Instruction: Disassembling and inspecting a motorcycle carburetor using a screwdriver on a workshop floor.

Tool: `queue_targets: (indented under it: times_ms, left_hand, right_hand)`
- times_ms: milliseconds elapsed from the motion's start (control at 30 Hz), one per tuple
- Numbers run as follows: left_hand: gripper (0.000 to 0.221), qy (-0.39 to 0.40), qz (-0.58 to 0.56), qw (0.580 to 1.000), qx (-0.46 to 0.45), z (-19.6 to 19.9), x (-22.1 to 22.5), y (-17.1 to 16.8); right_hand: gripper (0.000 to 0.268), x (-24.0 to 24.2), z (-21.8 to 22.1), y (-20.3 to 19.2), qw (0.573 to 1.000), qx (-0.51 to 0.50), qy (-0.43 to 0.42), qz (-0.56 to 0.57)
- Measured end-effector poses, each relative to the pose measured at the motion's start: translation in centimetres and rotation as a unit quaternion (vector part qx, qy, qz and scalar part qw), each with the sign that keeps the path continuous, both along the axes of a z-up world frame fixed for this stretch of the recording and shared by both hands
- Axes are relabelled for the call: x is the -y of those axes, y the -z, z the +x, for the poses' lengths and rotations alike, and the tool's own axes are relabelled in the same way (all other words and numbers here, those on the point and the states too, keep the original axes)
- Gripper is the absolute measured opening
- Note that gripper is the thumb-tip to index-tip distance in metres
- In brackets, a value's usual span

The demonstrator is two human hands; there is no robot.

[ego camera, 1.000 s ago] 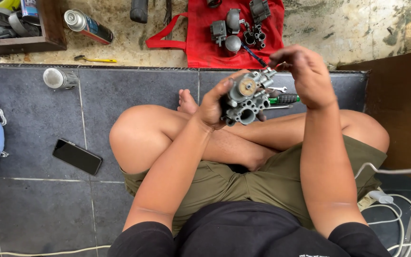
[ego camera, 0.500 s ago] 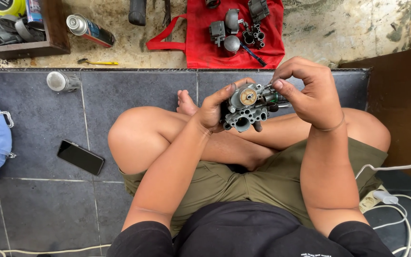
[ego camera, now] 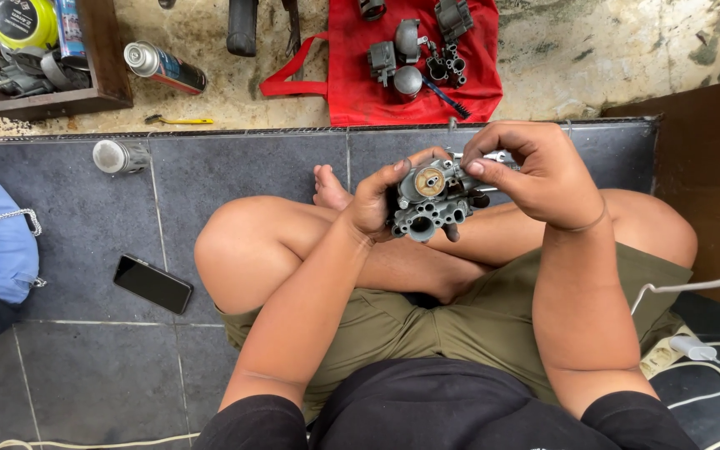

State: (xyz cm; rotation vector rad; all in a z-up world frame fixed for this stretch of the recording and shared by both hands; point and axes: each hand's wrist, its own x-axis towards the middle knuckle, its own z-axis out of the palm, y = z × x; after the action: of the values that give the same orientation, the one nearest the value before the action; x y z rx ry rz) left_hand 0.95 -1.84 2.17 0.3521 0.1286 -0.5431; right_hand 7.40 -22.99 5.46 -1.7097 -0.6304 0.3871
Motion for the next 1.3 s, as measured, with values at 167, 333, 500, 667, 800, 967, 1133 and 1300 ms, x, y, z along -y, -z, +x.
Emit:
queue_targets:
  times_ms: [167,333,500,667,800,967,1133,1300]
  left_hand:
    - [0.055,0.05,-0.095,0.994,0.006,-2.1,-1.7,4.3]
    - [0.059,0.072,-0.041,0.995,0.049,-3.3,0.8,1.2]
    - [0.061,0.084,-0.075,0.994,0.015,-4.1,2.4,0.1]
    - [0.064,0.07,-0.098,0.993,0.019,-3.5,2.2,1.9]
    - [0.061,0.037,-0.112,0.992,0.034,-2.7,2.0,0.8]
    - [0.06,0.0,-0.133,0.991,0.001,-1.9,1.3,0.1]
    - [0.062,-0.022,-0.119,0.993,-0.006,-1.9,1.3,0.7]
    - [0.062,-0.039,-0.11,0.993,-0.028,-1.1,1.0,-0.7]
  right_hand:
    - [0.012,1.2,1.9,3.8,0.983,-0.147,0.105,0.037]
    - [0.012,1.0,4.7,13.7,0.954,-0.201,0.221,-0.041]
    - [0.017,-0.1,6.8,23.3,0.919,-0.153,0.219,-0.291]
    - [0.018,-2.0,12.8,32.0,0.877,-0.041,0.215,-0.427]
    - [0.02,-2.4,16.1,36.1,0.878,-0.022,0.176,-0.444]
    - [0.038,-1.9,17.8,41.1,0.864,0.04,0.185,-0.466]
    - [0.019,-4.2,15.9,37.1,0.814,0.25,0.122,-0.509]
    - [0.018,-6.0,15.7,42.0,0.768,0.226,0.075,-0.595]
